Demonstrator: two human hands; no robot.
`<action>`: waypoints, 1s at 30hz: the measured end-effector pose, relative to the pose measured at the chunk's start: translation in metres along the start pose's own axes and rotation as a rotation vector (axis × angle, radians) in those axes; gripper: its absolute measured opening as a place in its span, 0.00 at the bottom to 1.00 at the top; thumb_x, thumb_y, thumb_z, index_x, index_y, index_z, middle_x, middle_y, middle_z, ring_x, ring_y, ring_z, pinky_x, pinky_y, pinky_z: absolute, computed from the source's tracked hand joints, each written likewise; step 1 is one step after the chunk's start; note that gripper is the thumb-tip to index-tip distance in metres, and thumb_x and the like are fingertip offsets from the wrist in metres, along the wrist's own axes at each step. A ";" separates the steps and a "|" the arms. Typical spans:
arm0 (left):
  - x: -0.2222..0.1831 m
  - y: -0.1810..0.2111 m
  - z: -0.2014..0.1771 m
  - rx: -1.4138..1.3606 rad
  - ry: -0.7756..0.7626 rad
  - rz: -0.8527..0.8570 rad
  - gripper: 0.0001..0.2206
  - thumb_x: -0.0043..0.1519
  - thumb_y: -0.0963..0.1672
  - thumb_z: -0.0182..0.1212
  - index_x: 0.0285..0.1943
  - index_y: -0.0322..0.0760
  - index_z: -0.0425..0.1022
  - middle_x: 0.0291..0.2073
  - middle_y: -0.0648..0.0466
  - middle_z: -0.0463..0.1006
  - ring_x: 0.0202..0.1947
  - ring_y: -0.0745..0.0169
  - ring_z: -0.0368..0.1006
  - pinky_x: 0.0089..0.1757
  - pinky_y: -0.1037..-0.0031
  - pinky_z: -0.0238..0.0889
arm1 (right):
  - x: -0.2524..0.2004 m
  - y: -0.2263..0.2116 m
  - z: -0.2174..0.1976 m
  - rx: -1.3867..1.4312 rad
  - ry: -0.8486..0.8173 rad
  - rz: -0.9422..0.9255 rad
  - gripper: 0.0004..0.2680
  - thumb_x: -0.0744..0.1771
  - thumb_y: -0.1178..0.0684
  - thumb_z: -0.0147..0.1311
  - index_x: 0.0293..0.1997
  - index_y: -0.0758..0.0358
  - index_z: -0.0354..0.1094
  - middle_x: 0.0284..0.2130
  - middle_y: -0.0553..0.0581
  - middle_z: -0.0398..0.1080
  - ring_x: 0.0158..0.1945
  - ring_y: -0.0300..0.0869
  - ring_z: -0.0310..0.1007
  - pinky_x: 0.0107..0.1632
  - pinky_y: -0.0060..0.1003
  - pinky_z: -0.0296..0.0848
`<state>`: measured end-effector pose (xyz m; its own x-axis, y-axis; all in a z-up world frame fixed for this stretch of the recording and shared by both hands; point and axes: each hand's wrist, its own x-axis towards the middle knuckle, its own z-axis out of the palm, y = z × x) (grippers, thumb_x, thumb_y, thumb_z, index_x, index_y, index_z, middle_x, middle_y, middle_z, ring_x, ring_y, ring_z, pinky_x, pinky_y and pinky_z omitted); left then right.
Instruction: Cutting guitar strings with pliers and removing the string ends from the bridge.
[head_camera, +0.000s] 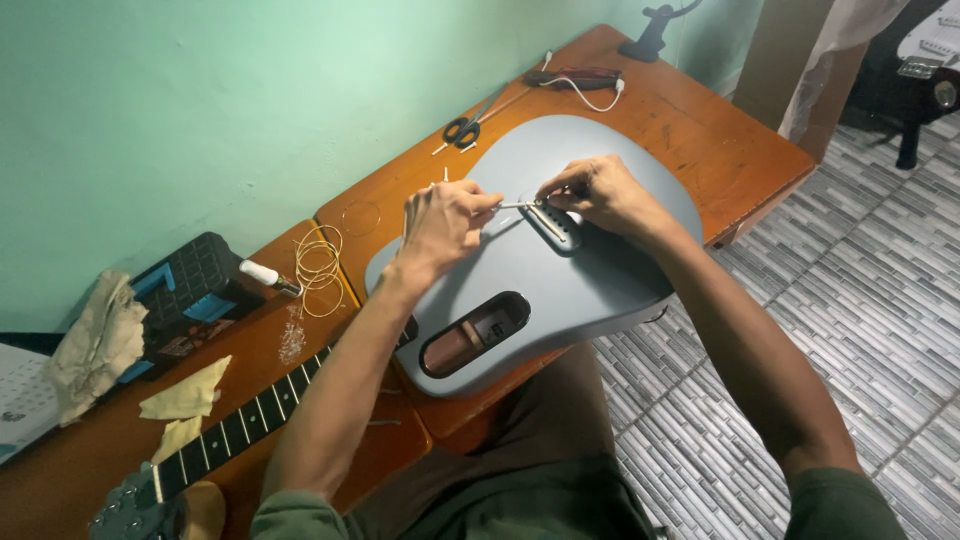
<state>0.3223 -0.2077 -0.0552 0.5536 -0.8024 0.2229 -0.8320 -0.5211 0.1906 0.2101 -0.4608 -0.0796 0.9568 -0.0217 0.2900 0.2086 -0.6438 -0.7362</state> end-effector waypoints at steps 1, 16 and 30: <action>0.001 0.004 -0.004 -0.002 0.000 0.001 0.10 0.62 0.47 0.62 0.47 0.70 0.81 0.36 0.68 0.82 0.38 0.52 0.81 0.48 0.56 0.74 | 0.000 -0.003 0.000 -0.001 0.000 0.002 0.08 0.64 0.55 0.64 0.46 0.49 0.81 0.34 0.55 0.79 0.33 0.44 0.76 0.37 0.37 0.72; -0.004 -0.005 0.004 -0.122 -0.036 0.132 0.10 0.64 0.47 0.59 0.50 0.68 0.80 0.42 0.68 0.80 0.42 0.56 0.81 0.48 0.57 0.74 | 0.000 0.000 0.007 0.101 0.084 -0.089 0.06 0.62 0.58 0.70 0.39 0.57 0.82 0.33 0.58 0.78 0.32 0.45 0.78 0.37 0.37 0.75; -0.032 0.001 -0.003 -0.121 0.186 0.096 0.11 0.70 0.49 0.55 0.59 0.63 0.78 0.39 0.60 0.77 0.42 0.53 0.80 0.44 0.61 0.76 | 0.004 -0.013 0.031 -0.362 0.103 -0.153 0.05 0.65 0.60 0.59 0.43 0.61 0.72 0.37 0.63 0.73 0.37 0.62 0.77 0.40 0.54 0.76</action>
<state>0.3042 -0.1819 -0.0594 0.4792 -0.7729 0.4160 -0.8766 -0.3976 0.2712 0.2174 -0.4293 -0.0877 0.8910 0.0302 0.4529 0.2441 -0.8731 -0.4220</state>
